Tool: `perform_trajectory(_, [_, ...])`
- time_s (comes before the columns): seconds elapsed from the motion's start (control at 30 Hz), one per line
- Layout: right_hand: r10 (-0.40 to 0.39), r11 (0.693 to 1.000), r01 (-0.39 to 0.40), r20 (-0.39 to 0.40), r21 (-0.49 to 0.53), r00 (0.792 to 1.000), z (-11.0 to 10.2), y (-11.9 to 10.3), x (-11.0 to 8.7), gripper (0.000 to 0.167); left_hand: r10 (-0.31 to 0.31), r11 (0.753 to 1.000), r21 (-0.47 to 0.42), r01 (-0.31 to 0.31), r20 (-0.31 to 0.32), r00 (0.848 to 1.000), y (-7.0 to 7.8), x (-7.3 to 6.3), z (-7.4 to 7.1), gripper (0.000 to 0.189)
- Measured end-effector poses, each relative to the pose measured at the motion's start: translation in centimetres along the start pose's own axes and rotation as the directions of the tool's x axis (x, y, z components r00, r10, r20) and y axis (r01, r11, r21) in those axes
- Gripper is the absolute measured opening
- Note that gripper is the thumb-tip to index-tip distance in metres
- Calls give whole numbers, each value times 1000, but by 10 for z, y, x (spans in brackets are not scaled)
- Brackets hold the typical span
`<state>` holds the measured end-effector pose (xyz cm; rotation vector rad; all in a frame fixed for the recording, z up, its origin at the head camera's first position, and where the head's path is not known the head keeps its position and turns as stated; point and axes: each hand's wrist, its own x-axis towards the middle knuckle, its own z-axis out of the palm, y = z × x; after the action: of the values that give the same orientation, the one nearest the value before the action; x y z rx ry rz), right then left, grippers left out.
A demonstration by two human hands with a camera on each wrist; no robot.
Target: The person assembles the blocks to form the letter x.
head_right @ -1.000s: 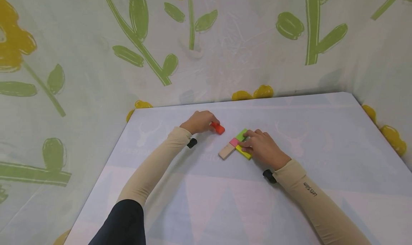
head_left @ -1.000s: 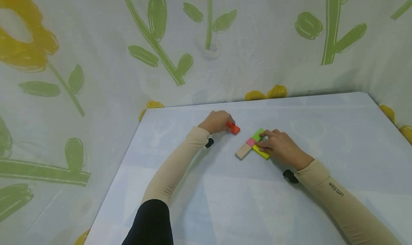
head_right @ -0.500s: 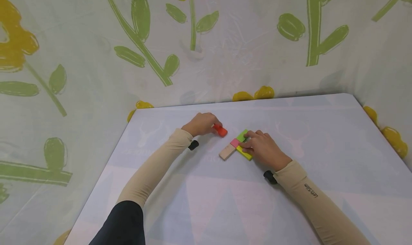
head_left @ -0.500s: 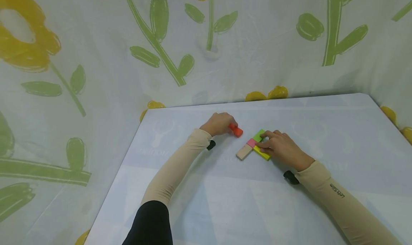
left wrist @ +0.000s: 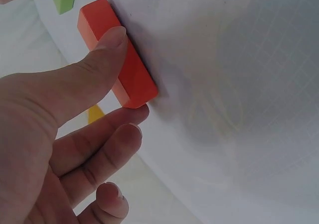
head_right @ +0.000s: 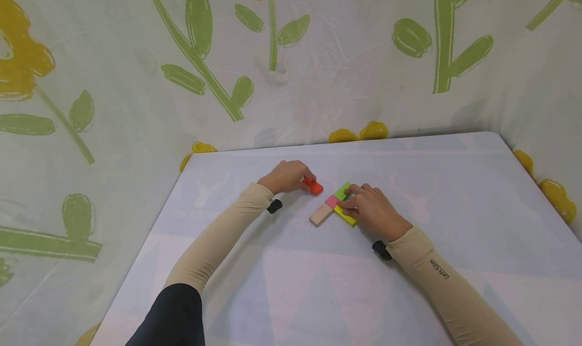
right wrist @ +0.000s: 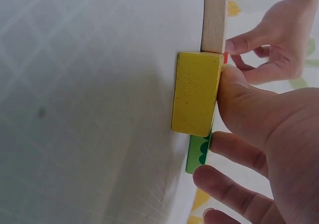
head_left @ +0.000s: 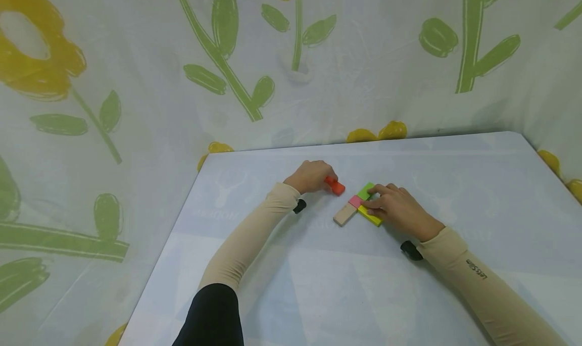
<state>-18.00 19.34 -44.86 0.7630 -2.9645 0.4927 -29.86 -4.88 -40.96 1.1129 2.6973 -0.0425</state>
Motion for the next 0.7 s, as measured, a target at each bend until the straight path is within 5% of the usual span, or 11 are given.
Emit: perform_trajectory(0.7, [-15,1000,15,-18,3,1000,-1,0,0,32,-9,1000,1,9,24,1000,10,0,2,36])
